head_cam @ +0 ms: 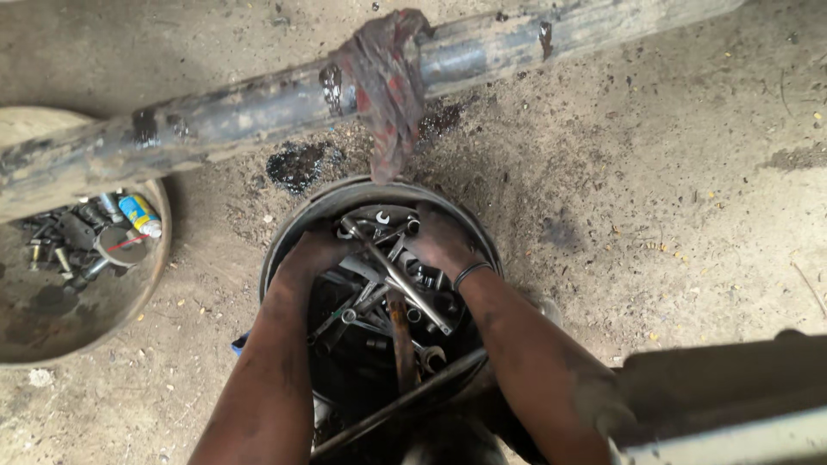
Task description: The person selects a wrench from a bucket of tools and then uses it to tighten bolts on a vehicle engine component. The person is working under a vehicle, using a hydraulic jack to support the engine while manipulating the bolts.
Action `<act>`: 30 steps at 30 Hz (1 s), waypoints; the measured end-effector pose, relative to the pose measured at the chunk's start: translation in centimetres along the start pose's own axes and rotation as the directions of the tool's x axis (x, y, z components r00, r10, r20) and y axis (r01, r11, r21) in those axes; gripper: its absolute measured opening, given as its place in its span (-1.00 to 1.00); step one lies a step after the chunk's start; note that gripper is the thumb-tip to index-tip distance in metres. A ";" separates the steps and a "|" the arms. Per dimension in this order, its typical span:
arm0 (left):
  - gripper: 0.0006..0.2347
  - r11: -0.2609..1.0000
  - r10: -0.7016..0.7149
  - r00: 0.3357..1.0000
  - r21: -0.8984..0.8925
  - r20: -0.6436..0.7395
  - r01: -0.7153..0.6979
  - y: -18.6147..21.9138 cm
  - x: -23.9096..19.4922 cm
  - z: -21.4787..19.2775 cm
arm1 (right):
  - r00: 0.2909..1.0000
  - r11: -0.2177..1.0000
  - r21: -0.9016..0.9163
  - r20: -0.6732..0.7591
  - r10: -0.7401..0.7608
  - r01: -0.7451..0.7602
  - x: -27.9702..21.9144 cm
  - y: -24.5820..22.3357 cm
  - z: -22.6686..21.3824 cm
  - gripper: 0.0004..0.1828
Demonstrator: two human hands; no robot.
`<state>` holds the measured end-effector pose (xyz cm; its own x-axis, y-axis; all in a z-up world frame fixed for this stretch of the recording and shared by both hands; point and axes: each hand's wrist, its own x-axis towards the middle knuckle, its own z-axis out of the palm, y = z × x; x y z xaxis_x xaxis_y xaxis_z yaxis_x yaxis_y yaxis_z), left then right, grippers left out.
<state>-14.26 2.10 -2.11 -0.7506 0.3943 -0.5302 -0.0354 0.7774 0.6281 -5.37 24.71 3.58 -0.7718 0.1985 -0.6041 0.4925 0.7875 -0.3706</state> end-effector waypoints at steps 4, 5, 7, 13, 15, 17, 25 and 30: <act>-0.23 0.998 0.043 0.999 0.049 0.027 -0.044 -0.1 0.4 0.0 | 0.996 0.996 -0.035 -0.013 -0.085 0.084 2.5 0.3 1.2 -0.19; -0.23 0.997 0.065 0.998 0.047 0.022 -0.066 -0.3 0.6 0.1 | 0.995 0.993 -0.054 -0.009 -0.101 0.100 3.1 0.3 1.4 -0.18; -0.22 0.995 0.083 0.997 0.062 0.013 -0.083 -1.1 0.8 0.5 | 0.996 0.993 -0.074 0.016 -0.086 0.087 3.5 0.6 1.9 -0.21; -0.34 0.995 0.044 0.999 0.087 0.005 -0.044 -2.0 2.3 1.1 | 0.996 0.996 -0.054 -0.038 -0.077 0.075 3.3 0.1 2.0 -0.25; -0.39 0.987 -0.063 0.998 0.151 0.031 0.057 -1.3 3.4 1.5 | 0.995 0.996 -0.025 -0.049 -0.083 0.081 2.8 0.0 1.4 -0.27; -0.40 0.988 -0.144 0.988 0.067 0.063 0.140 -0.9 4.3 1.6 | 0.993 0.995 0.010 -0.070 -0.096 0.096 2.4 -0.2 0.9 -0.28; -0.35 0.989 -0.074 0.997 0.130 0.026 0.070 -2.1 4.1 1.6 | 0.999 0.981 0.192 0.004 0.033 -0.033 0.7 -0.5 -0.1 -0.24; -0.30 0.955 -0.081 0.997 0.285 0.000 0.078 -1.0 2.6 1.5 | 0.999 0.986 0.169 -0.035 0.001 0.005 0.7 0.0 0.2 -0.25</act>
<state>-15.21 3.07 -4.97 -0.7450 0.3302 -0.5796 0.0960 0.9129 0.3967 -5.79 24.73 3.01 -0.7851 0.2192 -0.5793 0.5492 0.6787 -0.4875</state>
